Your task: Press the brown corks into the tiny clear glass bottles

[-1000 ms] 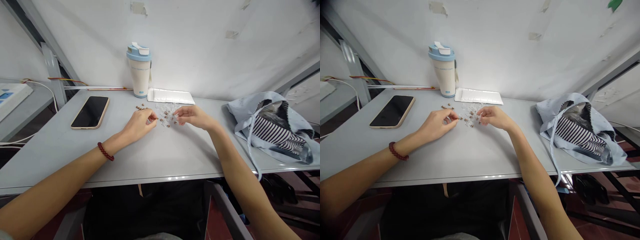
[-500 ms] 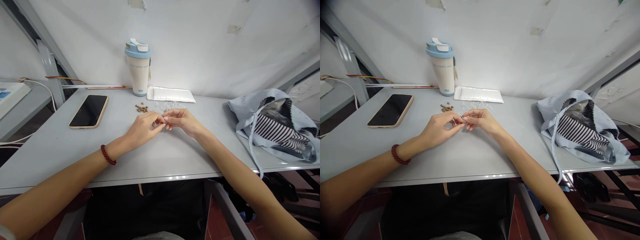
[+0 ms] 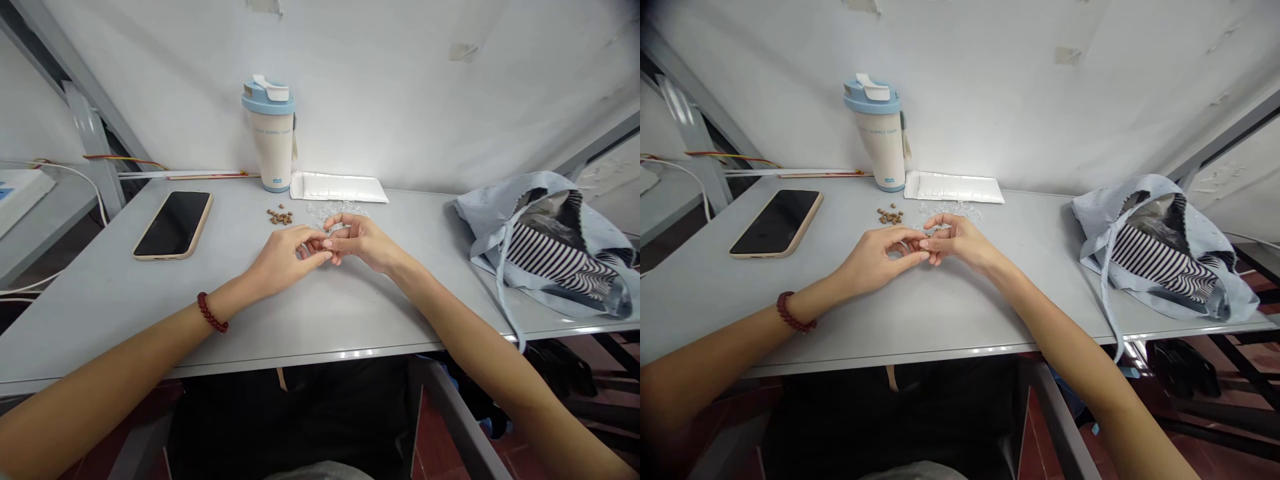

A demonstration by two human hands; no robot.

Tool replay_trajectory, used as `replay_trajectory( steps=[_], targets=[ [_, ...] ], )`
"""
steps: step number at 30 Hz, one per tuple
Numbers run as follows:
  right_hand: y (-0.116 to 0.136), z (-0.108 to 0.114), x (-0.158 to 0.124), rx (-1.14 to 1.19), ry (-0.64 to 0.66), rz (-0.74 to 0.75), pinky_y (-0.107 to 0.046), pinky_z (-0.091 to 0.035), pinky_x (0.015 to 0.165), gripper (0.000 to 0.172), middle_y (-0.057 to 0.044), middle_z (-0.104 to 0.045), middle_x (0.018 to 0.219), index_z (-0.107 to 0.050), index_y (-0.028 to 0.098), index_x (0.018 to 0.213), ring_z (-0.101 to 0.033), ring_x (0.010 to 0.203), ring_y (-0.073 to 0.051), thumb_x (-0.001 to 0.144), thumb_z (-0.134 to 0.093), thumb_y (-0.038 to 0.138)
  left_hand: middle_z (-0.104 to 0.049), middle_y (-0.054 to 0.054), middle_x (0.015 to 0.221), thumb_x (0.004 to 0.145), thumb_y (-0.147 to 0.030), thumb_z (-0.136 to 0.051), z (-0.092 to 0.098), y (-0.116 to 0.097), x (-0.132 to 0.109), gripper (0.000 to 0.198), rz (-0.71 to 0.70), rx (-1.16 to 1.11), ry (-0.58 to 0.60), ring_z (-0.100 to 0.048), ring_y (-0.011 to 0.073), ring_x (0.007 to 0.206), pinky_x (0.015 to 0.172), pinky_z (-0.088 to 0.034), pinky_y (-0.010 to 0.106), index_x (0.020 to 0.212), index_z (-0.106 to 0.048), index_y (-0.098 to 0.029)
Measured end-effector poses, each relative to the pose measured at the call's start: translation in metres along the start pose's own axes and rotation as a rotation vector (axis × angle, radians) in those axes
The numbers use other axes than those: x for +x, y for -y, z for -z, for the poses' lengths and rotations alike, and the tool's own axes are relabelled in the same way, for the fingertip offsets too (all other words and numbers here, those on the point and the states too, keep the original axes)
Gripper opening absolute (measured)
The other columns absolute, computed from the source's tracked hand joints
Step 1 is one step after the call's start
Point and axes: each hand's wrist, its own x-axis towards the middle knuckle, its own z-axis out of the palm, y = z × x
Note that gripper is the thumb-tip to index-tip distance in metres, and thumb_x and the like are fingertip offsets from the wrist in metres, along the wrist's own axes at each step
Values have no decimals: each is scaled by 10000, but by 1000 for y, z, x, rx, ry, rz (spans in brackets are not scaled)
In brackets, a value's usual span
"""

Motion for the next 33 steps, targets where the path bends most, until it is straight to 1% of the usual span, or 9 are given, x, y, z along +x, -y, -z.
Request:
replay_trajectory(
  steps=[5,10,13,17,20,23,25,28,33],
  targets=[
    [-1,1,-1,0,38,-27,-278,-513,614,393,44,-679,660,-543,193,997,-595,532,-97,723,-813,275,-665,15,764,847,-289,-608,0,1,-2,141,-123,127,7,-595,135,675,670,-520,270,863,-709,-191],
    [-3,2,2,-16,26,-48,-286,-505,600,381,27,-676,669,-563,186,980,-583,529,-100,710,-813,289,-679,19,760,867,-299,-592,-3,5,0,167,-99,176,26,-598,137,664,673,-505,275,832,-716,-194],
    [-3,3,5,-80,-113,-11,-288,-501,590,351,21,-658,651,-558,188,953,-577,551,-112,720,-790,310,-712,29,834,848,-348,-622,0,9,4,217,-22,201,-21,-630,162,719,696,-516,294,966,-712,-190],
    [-5,11,9,-390,-413,64,-270,-466,550,289,8,-665,675,-514,206,918,-571,565,-126,769,-718,347,-719,64,928,860,-336,-588,15,24,13,285,122,311,-127,-654,200,815,789,-528,343,1059,-679,-154],
    [-11,22,12,-680,-521,124,-287,-452,571,218,-14,-670,706,-520,207,909,-573,587,-147,837,-632,380,-698,104,991,855,-225,-535,29,41,19,253,182,462,-140,-645,223,881,872,-511,375,1029,-691,-129],
    [-19,31,17,-945,-583,259,-337,-480,679,165,-89,-690,880,-582,188,965,-619,775,-208,890,-541,329,-651,146,1046,867,-243,-515,37,55,21,320,229,619,-132,-615,284,980,931,-482,435,1105,-691,-121],
    [-24,35,21,-1074,-544,358,-395,-491,802,235,-145,-671,1100,-615,180,1077,-609,998,-263,914,-476,273,-627,161,1057,875,-264,-506,37,61,21,350,243,670,-104,-590,312,1032,940,-475,452,1138,-688,-120],
    [-28,34,28,-1170,-364,414,-488,-417,1004,371,-160,-532,1420,-604,192,1250,-480,1290,-304,956,-385,245,-622,152,1060,881,-246,-482,34,64,22,341,235,682,-67,-580,302,1051,945,-476,439,1132,-684,-136],
    [-28,21,31,-1231,-165,284,-617,-271,1085,441,-137,-475,1505,-616,220,1292,-415,1375,-331,1020,-312,385,-645,137,1022,877,-223,-474,29,61,22,293,229,665,-63,-586,297,1038,947,-473,446,1071,-684,-163]
  ],
)
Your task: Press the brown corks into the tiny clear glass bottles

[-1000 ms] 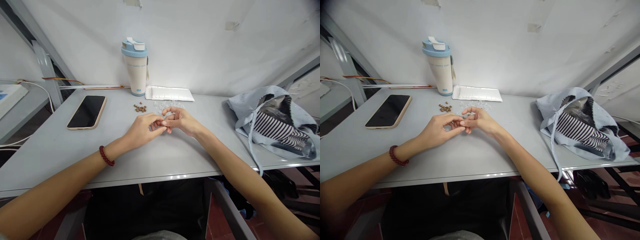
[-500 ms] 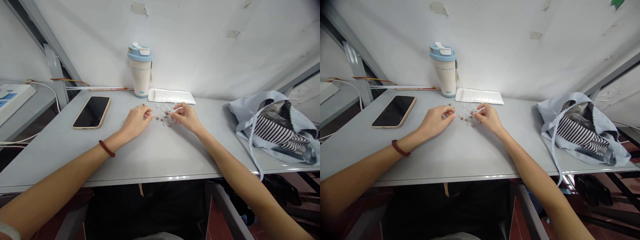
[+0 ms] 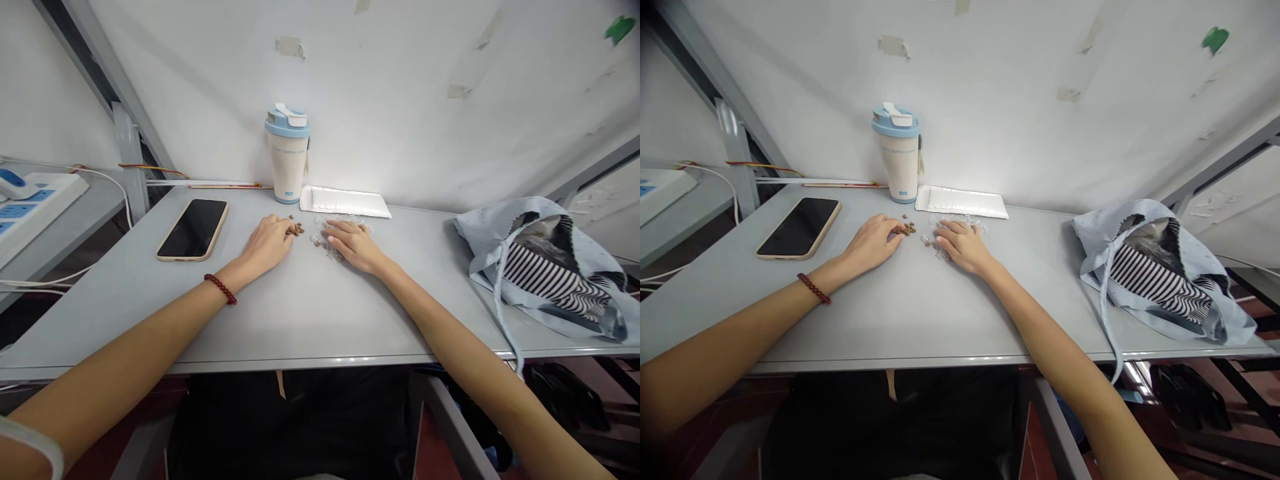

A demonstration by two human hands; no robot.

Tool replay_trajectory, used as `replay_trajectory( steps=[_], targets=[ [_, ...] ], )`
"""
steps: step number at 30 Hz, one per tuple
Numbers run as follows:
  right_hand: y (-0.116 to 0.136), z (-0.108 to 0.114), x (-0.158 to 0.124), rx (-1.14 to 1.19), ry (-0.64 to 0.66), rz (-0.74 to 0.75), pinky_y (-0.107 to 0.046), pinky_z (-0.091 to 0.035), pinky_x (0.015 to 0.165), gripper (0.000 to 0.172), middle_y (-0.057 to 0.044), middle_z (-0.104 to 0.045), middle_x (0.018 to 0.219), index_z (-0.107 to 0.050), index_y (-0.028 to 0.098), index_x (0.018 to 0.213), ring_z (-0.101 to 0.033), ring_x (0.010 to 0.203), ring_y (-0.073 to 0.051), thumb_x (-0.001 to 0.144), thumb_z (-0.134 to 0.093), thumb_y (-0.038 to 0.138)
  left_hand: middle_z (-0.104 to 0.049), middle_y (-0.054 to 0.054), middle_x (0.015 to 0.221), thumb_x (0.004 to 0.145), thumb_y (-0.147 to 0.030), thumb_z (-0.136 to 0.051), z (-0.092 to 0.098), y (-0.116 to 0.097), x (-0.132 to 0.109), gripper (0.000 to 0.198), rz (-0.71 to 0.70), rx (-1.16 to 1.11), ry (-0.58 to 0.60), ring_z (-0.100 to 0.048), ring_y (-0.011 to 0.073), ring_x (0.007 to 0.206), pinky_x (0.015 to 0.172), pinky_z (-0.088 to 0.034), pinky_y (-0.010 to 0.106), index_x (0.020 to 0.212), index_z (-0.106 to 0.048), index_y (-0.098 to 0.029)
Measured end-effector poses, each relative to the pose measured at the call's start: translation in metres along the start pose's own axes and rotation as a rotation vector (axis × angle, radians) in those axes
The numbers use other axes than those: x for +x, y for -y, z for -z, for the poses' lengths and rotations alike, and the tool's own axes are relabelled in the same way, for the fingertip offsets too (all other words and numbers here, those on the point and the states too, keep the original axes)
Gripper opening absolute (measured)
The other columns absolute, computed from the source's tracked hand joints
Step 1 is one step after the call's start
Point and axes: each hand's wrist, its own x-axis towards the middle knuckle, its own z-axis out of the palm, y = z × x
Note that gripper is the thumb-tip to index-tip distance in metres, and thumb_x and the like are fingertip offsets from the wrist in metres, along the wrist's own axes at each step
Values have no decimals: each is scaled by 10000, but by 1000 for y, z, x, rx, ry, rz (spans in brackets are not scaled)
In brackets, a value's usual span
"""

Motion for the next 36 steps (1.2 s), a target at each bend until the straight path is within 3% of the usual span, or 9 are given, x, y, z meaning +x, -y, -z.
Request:
replay_trajectory(
  steps=[3,9,18,20,23,26,28,31,36],
  targets=[
    [4,0,-1,-34,-16,-11,-647,-233,1087,451,-153,-546,1436,-662,196,1229,-472,1325,-333,1024,-290,349,-648,154,1064,879,-223,-475,2,-3,-2,309,7,-42,18,-577,309,1079,960,-463,450,1100,-678,-147],
    [-5,-4,1,30,-115,53,-433,-464,964,380,-150,-694,1184,-746,160,1062,-637,1085,-267,936,-388,172,-664,138,1086,883,-193,-466,2,-4,-2,289,-8,-89,42,-576,297,1101,975,-452,445,1067,-686,-160],
    [-6,-3,-1,163,-220,-17,-364,-524,785,266,-111,-717,969,-727,170,867,-662,870,-219,842,-473,96,-679,128,982,855,-179,-518,4,-5,1,193,25,-117,7,-631,268,924,906,-484,424,955,-678,-136],
    [-2,-2,-2,218,-274,-32,-374,-522,798,229,-87,-723,919,-701,191,827,-665,857,-214,850,-486,116,-687,129,1004,852,-188,-540,6,-9,0,189,52,-237,-14,-635,255,918,923,-477,428,960,-681,-123],
    [6,1,-5,445,-341,-102,-397,-525,841,104,-55,-729,892,-660,209,890,-686,874,-214,839,-574,179,-704,108,993,833,-252,-616,10,-17,-6,206,147,-634,29,-644,226,887,895,-492,415,974,-694,-124],
    [18,4,-10,801,-268,-161,-414,-539,867,221,-46,-737,934,-614,215,997,-718,878,-213,795,-691,259,-713,67,903,775,-290,-712,13,-29,-13,263,246,-1053,150,-651,187,824,890,-496,400,992,-719,-142],
    [25,6,-13,948,-194,-175,-411,-550,856,256,-51,-742,943,-621,212,982,-729,875,-217,773,-736,305,-714,45,873,730,-258,-760,15,-36,-18,258,255,-1221,169,-655,171,834,934,-478,397,965,-735,-155],
    [33,8,-15,1027,-133,-162,-404,-549,855,232,-52,-752,924,-651,203,910,-731,900,-221,761,-765,339,-715,31,875,677,-210,-800,16,-43,-21,224,236,-1348,125,-660,169,862,967,-464,397,888,-745,-160],
    [40,9,-16,1091,-109,-156,-396,-544,871,230,-37,-760,897,-665,198,897,-732,879,-202,755,-785,333,-723,33,864,679,-215,-811,14,-43,-21,196,213,-1369,93,-664,182,883,965,-468,406,863,-769,-166]
  ],
)
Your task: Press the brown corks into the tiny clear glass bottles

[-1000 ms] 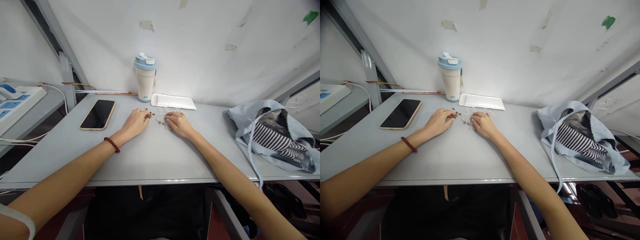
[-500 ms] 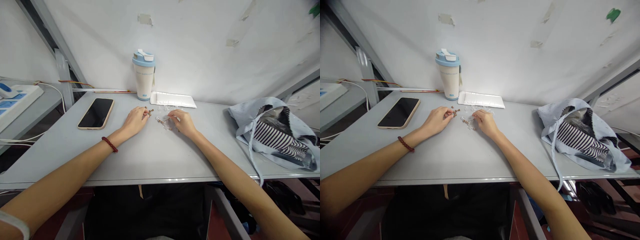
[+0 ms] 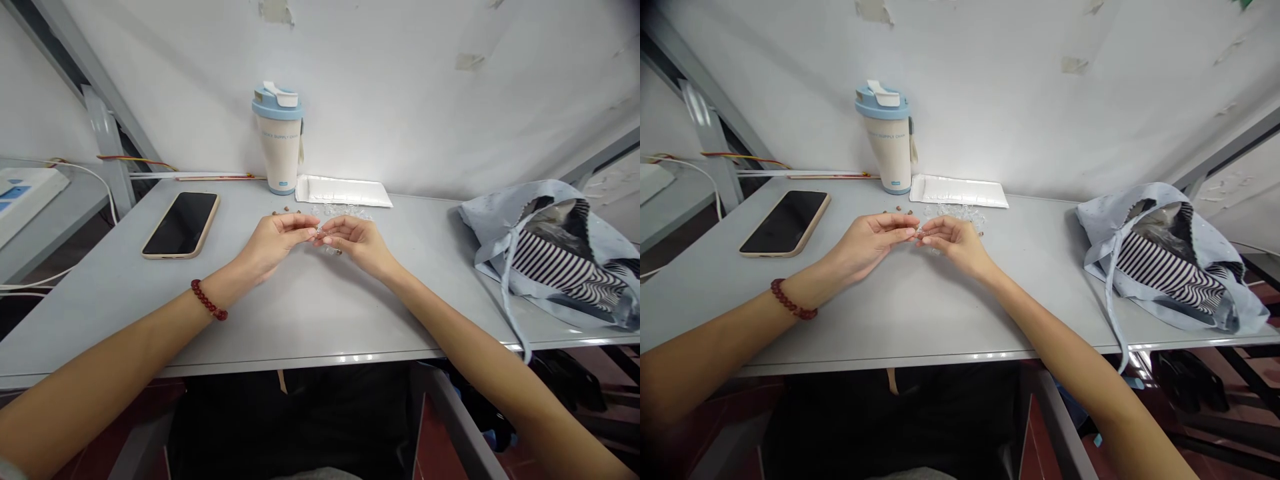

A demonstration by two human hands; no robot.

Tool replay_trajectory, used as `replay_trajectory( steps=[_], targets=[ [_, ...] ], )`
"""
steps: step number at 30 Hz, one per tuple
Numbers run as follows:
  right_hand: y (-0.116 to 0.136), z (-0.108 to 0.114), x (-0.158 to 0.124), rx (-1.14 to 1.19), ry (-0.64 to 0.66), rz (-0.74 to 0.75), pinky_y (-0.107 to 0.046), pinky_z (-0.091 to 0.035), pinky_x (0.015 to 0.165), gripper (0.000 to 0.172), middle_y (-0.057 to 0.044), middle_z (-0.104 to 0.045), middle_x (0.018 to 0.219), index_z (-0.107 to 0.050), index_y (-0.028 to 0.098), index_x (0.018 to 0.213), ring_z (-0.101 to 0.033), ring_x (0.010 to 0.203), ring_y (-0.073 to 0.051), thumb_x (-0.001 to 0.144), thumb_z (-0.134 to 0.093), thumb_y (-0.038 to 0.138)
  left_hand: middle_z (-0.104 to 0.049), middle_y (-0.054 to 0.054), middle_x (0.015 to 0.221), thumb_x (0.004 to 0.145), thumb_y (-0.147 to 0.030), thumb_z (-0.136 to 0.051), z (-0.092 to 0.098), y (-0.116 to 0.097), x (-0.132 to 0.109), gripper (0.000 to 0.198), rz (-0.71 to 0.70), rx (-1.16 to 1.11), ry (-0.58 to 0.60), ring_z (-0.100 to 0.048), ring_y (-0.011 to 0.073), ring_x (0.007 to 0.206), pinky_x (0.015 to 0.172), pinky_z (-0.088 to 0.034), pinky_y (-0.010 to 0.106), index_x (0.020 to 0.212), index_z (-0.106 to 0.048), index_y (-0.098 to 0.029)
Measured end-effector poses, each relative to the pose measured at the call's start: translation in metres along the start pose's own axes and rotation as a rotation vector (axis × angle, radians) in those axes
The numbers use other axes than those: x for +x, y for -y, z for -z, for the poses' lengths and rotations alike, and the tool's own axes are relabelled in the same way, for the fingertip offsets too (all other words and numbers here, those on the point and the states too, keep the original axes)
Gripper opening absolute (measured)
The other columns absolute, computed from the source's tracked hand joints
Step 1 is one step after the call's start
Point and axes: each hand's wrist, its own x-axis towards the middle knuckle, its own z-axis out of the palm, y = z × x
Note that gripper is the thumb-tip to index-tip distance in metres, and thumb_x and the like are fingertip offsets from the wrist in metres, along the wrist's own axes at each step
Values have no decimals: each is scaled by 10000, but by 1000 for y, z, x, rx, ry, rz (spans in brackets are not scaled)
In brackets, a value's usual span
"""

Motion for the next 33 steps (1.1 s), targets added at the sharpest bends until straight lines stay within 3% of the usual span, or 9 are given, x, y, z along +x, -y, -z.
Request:
replay_trajectory(
  steps=[7,12,18,23,28,33],
  targets=[
    [1,-4,-3,13,17,-77,-407,-515,950,201,-46,-774,870,-665,192,858,-735,942,-210,754,-789,311,-719,30,793,656,-182,-820,0,3,1,116,44,-64,-97,-662,165,846,931,-486,369,763,-777,-168],
    [0,-8,-5,38,23,-99,-430,-508,965,210,-47,-772,849,-654,194,830,-740,930,-221,743,-800,318,-713,35,787,648,-199,-837,0,5,1,125,67,-106,-101,-655,158,823,909,-501,363,755,-780,-167],
    [-2,-10,-5,85,-30,-82,-426,-506,964,222,-32,-759,831,-622,200,823,-742,923,-218,757,-789,330,-725,41,841,658,-232,-831,0,8,0,129,0,-33,-113,-651,175,887,908,-498,356,766,-781,-183],
    [-1,-8,-4,85,8,-96,-415,-530,909,249,-14,-744,749,-594,191,798,-750,797,-198,742,-797,324,-733,39,820,693,-277,-792,-2,5,-2,114,-106,180,-107,-658,184,830,832,-522,350,766,-775,-191],
    [-2,-8,-4,65,-15,-96,-347,-565,705,306,-7,-712,703,-601,179,780,-703,639,-159,691,-822,371,-727,44,850,710,-251,-753,-8,-4,-8,69,-318,401,-62,-657,193,850,831,-538,346,729,-767,-186],
    [0,-10,-6,27,-26,-77,-333,-550,644,307,2,-680,631,-591,184,750,-651,575,-142,682,-817,380,-715,51,912,738,-264,-730,-8,-4,-11,85,-313,440,-50,-649,194,876,860,-535,346,755,-778,-195]
  ],
)
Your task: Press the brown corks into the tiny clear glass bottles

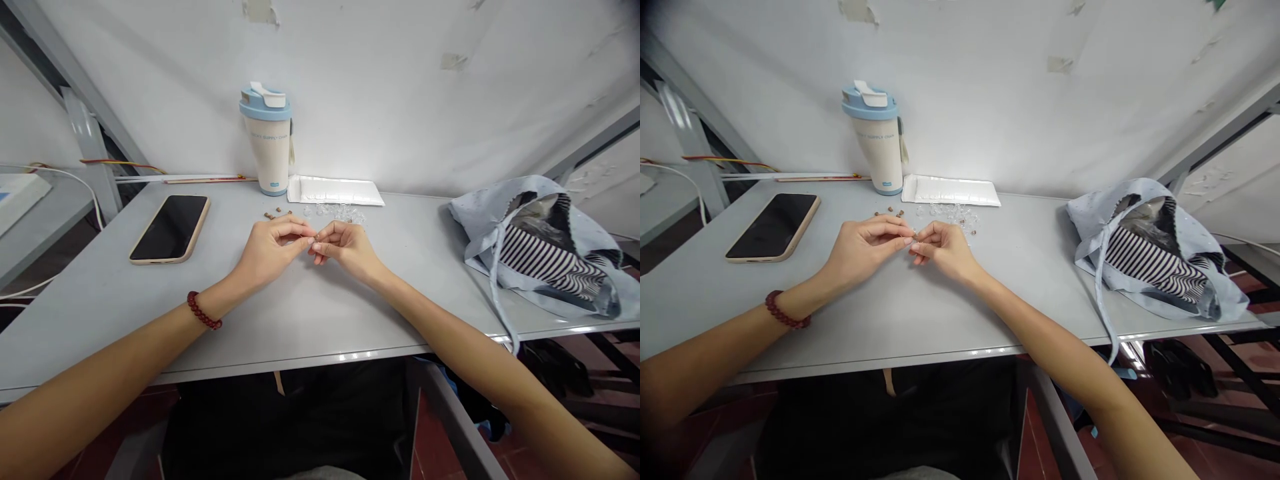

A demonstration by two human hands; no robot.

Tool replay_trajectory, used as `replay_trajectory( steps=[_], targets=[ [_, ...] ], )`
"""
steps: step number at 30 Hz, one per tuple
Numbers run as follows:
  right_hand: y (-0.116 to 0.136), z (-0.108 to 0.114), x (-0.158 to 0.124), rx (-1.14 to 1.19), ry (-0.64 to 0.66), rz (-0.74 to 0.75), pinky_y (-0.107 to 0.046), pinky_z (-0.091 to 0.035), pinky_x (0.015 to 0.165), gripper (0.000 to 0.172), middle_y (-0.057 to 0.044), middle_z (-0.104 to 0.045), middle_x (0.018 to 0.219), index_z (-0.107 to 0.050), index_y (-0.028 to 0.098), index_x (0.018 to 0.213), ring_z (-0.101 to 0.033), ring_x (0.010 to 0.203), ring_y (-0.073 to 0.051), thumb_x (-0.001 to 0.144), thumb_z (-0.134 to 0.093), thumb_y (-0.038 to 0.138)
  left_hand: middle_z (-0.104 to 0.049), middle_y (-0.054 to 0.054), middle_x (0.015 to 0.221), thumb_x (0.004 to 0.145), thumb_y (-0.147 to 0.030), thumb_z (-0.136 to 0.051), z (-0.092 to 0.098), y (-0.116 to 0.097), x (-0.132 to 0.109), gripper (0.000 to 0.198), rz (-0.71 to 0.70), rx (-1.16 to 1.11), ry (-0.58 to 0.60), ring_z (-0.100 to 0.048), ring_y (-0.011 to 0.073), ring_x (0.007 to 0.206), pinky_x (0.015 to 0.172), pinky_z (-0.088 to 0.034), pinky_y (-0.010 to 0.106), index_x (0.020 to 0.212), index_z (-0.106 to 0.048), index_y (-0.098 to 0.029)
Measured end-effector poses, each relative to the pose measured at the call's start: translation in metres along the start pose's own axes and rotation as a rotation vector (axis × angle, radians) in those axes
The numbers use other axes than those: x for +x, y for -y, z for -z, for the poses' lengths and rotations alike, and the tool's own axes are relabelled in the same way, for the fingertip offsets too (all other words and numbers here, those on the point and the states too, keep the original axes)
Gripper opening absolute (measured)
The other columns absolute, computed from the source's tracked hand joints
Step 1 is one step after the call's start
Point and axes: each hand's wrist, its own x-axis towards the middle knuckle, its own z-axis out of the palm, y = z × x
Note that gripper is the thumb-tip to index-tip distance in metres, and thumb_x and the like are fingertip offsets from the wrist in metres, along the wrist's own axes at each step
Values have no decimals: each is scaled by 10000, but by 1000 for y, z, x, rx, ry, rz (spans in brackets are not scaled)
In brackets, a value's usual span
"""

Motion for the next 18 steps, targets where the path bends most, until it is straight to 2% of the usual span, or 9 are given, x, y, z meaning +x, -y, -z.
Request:
replay_trajectory(
  steps=[3,5,7,9,12,15,18],
  targets=[
    [2,5,3,-30,-18,-7,-334,-539,643,274,0,-670,615,-603,185,743,-636,571,-143,689,-803,364,-704,64,1010,775,-270,-690,-3,2,-2,129,-6,4,41,-643,211,966,902,-526,346,832,-782,-201],
    [2,13,9,-82,-49,-8,-331,-527,622,235,-7,-676,638,-616,186,770,-629,575,-148,711,-773,352,-669,78,1170,797,-262,-656,-6,4,-3,230,-30,18,89,-616,229,1076,919,-524,350,994,-762,-206],
    [0,26,16,-222,-124,22,-340,-514,618,180,-20,-693,691,-624,191,794,-628,599,-161,736,-733,322,-592,92,1328,807,-251,-635,-8,7,-3,383,-37,66,120,-580,242,1154,903,-529,352,1185,-686,-213],
    [-3,40,23,-489,-240,104,-374,-512,698,100,-42,-713,770,-633,195,768,-637,678,-182,743,-705,259,-560,104,1363,815,-240,-611,-7,11,0,459,-19,160,101,-574,242,1148,876,-530,353,1273,-620,-208],
    [-6,62,29,-797,-242,156,-419,-496,799,64,-70,-735,873,-671,199,760,-651,834,-237,757,-689,260,-614,107,1231,817,-215,-573,4,20,9,379,-2,343,23,-590,241,1066,913,-502,382,1185,-659,-183],
    [-6,83,31,-854,-291,188,-429,-495,831,125,-95,-738,980,-710,190,852,-653,932,-260,799,-655,289,-631,113,1136,767,-193,-610,21,31,19,288,25,481,-20,-571,287,1081,1012,-429,433,1036,-714,-183],
    [-8,101,33,-906,-376,174,-441,-499,839,180,-113,-729,1028,-731,176,929,-652,933,-261,808,-599,196,-641,131,1068,714,-192,-658,34,42,27,269,88,537,-14,-547,344,1108,1029,-396,471,972,-733,-182]
  ],
)
